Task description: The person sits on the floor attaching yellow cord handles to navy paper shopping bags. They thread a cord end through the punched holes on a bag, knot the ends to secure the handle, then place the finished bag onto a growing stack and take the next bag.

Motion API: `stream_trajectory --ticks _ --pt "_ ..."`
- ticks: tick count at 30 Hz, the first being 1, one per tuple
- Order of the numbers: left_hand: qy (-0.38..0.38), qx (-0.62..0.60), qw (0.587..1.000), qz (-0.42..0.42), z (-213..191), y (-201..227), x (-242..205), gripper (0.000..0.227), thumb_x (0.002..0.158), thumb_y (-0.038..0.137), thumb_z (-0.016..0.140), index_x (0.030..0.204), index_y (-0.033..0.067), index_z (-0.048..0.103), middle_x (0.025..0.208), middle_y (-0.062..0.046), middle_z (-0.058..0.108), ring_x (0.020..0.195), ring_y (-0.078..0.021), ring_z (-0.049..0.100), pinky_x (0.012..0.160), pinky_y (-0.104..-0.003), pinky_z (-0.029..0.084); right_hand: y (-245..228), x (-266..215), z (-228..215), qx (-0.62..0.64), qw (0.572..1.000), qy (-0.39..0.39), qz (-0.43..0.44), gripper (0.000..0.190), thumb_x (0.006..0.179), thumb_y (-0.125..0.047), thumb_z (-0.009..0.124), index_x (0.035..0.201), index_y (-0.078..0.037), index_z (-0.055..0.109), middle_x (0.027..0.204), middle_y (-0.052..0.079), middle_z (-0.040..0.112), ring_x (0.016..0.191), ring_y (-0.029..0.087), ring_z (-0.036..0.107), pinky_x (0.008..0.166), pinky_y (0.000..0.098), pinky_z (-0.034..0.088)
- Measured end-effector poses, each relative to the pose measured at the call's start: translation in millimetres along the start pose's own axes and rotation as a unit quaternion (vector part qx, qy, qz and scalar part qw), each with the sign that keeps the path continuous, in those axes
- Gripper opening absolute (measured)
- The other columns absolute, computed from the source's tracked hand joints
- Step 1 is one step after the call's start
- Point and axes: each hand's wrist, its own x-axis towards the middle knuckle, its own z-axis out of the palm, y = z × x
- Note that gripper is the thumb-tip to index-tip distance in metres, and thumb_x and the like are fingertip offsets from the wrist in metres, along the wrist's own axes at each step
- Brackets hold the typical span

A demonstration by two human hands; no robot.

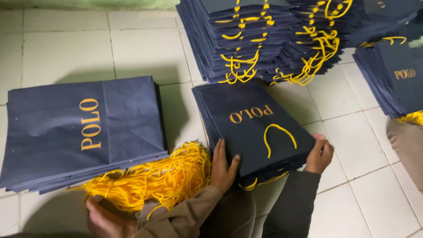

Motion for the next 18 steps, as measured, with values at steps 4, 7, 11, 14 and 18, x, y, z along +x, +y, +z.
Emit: stream_trajectory --ticks 4,7,11,14,18 --pt "0.025 0.009 1.0 0.004 -24.3 -1.8 9.6 0.074 0.099 0.037 0.064 0.156 0.0012 0.033 0.155 -0.033 0.033 0.146 -0.0498 0.031 0.12 -0.057 0.029 -13.0 -1.2 -2.6 0.033 0.995 0.05 -0.084 0.039 0.12 -0.042 0.049 0.115 -0.014 0.075 0.108 0.011 0.055 0.098 0.028 0.055 0.093 0.0438 0.047" --pt "0.046 0.0 0.999 0.022 -64.9 4.3 0.7 0.07 0.099 0.038 0.063 0.153 -0.0002 0.039 0.15 -0.035 0.04 0.143 -0.0511 0.036 0.119 -0.056 0.03 -30.0 -7.8 -13.3 0.016 0.97 0.107 -0.217 0.025 0.119 -0.027 0.056 0.117 -0.01 0.073 0.112 0.011 0.053 0.106 0.032 0.055 0.099 0.0434 0.043" --pt "0.095 0.022 0.995 0.013 -134.0 -1.5 -22.0 0.065 0.099 0.038 0.063 0.15 0.0031 0.044 0.149 -0.03 0.047 0.142 -0.0463 0.04 0.119 -0.054 0.032 -113.6 -47.9 -33.7 0.023 0.959 0.106 -0.263 0.021 0.116 -0.02 0.062 0.12 -0.002 0.074 0.123 0.017 0.055 0.115 0.036 0.052 0.103 0.048 0.041" --pt "0.157 0.049 0.985 0.05 -196.6 -11.1 -40.9 0.06 0.098 0.029 0.064 0.148 0.0008 0.047 0.146 -0.03 0.05 0.141 -0.0471 0.041 0.118 -0.054 0.032 -161.8 -81.1 -39.5 0.052 0.949 0.055 -0.305 0.017 0.111 -0.012 0.066 0.121 -0.001 0.074 0.122 0.017 0.058 0.116 0.035 0.054 0.106 0.0459 0.041" --pt "0.247 0.129 0.957 0.078 -293.6 -28.2 -70.5 0.056 0.096 0.019 0.065 0.146 0.0022 0.047 0.144 -0.026 0.051 0.141 -0.0437 0.043 0.119 -0.053 0.032 -234.6 -147.0 -20.1 0.116 0.923 -0.069 -0.36 0.019 0.098 -0.001 0.07 0.114 -0.008 0.076 0.114 0.016 0.065 0.111 0.036 0.061 0.105 0.0455 0.044"
